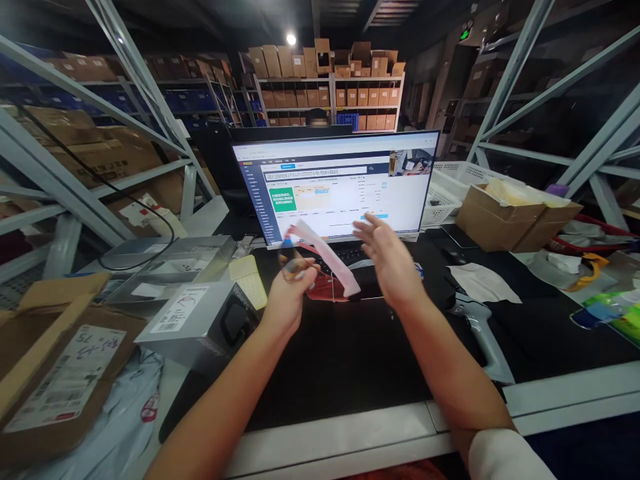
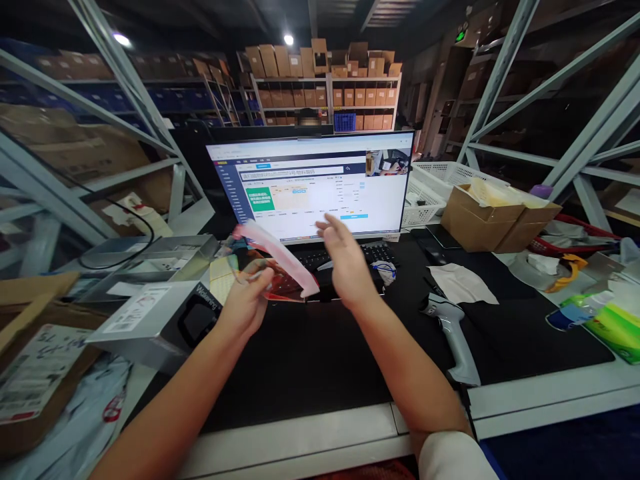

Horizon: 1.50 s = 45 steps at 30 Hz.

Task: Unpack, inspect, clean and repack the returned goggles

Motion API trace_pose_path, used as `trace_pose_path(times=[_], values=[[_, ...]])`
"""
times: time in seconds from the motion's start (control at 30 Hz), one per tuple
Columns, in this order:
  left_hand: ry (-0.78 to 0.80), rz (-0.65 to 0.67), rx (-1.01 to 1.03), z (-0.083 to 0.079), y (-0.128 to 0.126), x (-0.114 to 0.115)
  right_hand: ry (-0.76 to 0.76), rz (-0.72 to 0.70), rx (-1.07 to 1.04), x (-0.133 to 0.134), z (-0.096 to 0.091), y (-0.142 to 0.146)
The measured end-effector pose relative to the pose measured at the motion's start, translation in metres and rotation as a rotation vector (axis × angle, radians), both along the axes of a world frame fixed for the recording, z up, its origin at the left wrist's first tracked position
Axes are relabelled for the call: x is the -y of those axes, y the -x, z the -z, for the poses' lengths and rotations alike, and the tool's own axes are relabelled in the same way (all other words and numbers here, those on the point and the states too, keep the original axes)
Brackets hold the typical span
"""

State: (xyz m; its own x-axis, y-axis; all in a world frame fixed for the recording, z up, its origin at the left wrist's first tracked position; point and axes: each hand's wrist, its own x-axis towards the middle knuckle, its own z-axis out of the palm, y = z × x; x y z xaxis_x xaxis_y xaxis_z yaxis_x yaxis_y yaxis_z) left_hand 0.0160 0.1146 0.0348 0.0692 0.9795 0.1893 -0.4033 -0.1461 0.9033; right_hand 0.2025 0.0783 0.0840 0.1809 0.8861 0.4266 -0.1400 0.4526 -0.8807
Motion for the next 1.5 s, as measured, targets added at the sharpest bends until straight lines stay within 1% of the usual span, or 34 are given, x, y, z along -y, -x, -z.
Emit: trace_pose_path(times=[0.07, 0.1, 0.17, 0.2, 0.23, 0.3, 0.4, 0.47, 0.53, 0.6, 0.7, 0.77, 0.8, 0.87, 0.93, 1.0, 1.03, 1.1, 1.13, 1.2, 1.3, 1.4, 1.5], values=[[-0.01, -0.035, 0.159, -0.002, 0.003, -0.007, -0.028, 0.178, 0.155, -0.002, -0.006, -0.033], [-0.023, -0.053, 0.212, -0.002, 0.005, -0.01, -0.015, 0.263, 0.261, -0.003, -0.008, -0.05], [-0.053, -0.086, 0.276, -0.003, 0.007, -0.016, 0.088, 0.372, 0.515, -0.007, -0.01, -0.078], [-0.064, -0.092, 0.294, -0.003, 0.008, -0.018, 0.16, 0.389, 0.643, -0.011, -0.009, -0.087], [-0.072, -0.094, 0.306, -0.002, 0.008, -0.019, 0.222, 0.382, 0.753, -0.015, -0.007, -0.092], [-0.085, -0.099, 0.306, -0.002, 0.006, -0.02, 0.28, 0.312, 0.915, -0.023, 0.0, -0.09], [-0.101, -0.111, 0.247, 0.0, 0.004, -0.018, 0.306, 0.168, 1.09, -0.036, 0.013, -0.067], [-0.109, -0.126, 0.204, 0.001, 0.004, -0.017, 0.327, 0.111, 1.167, -0.041, 0.02, -0.051], [-0.118, -0.153, 0.174, 0.002, 0.005, -0.016, 0.292, 0.116, 1.167, -0.045, 0.023, -0.043], [-0.122, -0.183, 0.15, 0.002, 0.005, -0.016, 0.217, 0.17, 1.131, -0.046, 0.022, -0.045], [-0.13, -0.19, 0.143, 0.002, 0.005, -0.016, 0.093, 0.353, 0.953, -0.041, 0.016, -0.055], [-0.135, -0.185, 0.176, 0.0, 0.004, -0.015, -0.019, 0.472, 0.79, -0.029, 0.008, -0.061], [-0.132, -0.178, 0.197, -0.001, 0.004, -0.013, -0.083, 0.499, 0.725, -0.021, 0.004, -0.061], [-0.12, -0.172, 0.245, -0.004, 0.003, -0.01, -0.2, 0.476, 0.677, -0.002, -0.005, -0.057], [-0.125, -0.191, 0.276, -0.01, 0.004, -0.005, -0.258, 0.372, 0.732, 0.016, -0.013, -0.048], [-0.163, -0.212, 0.271, -0.016, 0.006, -0.001, -0.248, 0.276, 0.874, 0.026, -0.017, -0.037], [-0.188, -0.221, 0.268, -0.018, 0.008, 0.001, -0.23, 0.249, 0.949, 0.029, -0.018, -0.03], [-0.223, -0.221, 0.272, -0.022, 0.011, 0.003, -0.185, 0.225, 1.044, 0.027, -0.015, -0.019], [-0.238, -0.23, 0.282, -0.023, 0.014, 0.003, -0.158, 0.215, 1.054, 0.024, -0.013, -0.014], [-0.274, -0.267, 0.28, -0.023, 0.018, 0.002, -0.103, 0.171, 1.027, 0.018, -0.008, -0.006], [-0.329, -0.309, 0.17, -0.021, 0.026, 0.0, -0.034, 0.132, 0.963, 0.012, -0.003, 0.0], [-0.413, -0.308, 0.057, -0.021, 0.03, 0.0, 0.002, 0.163, 0.895, 0.013, -0.002, 0.003], [-0.491, -0.258, 0.039, -0.022, 0.031, 0.003, 0.011, 0.204, 0.862, 0.017, -0.001, 0.008]])
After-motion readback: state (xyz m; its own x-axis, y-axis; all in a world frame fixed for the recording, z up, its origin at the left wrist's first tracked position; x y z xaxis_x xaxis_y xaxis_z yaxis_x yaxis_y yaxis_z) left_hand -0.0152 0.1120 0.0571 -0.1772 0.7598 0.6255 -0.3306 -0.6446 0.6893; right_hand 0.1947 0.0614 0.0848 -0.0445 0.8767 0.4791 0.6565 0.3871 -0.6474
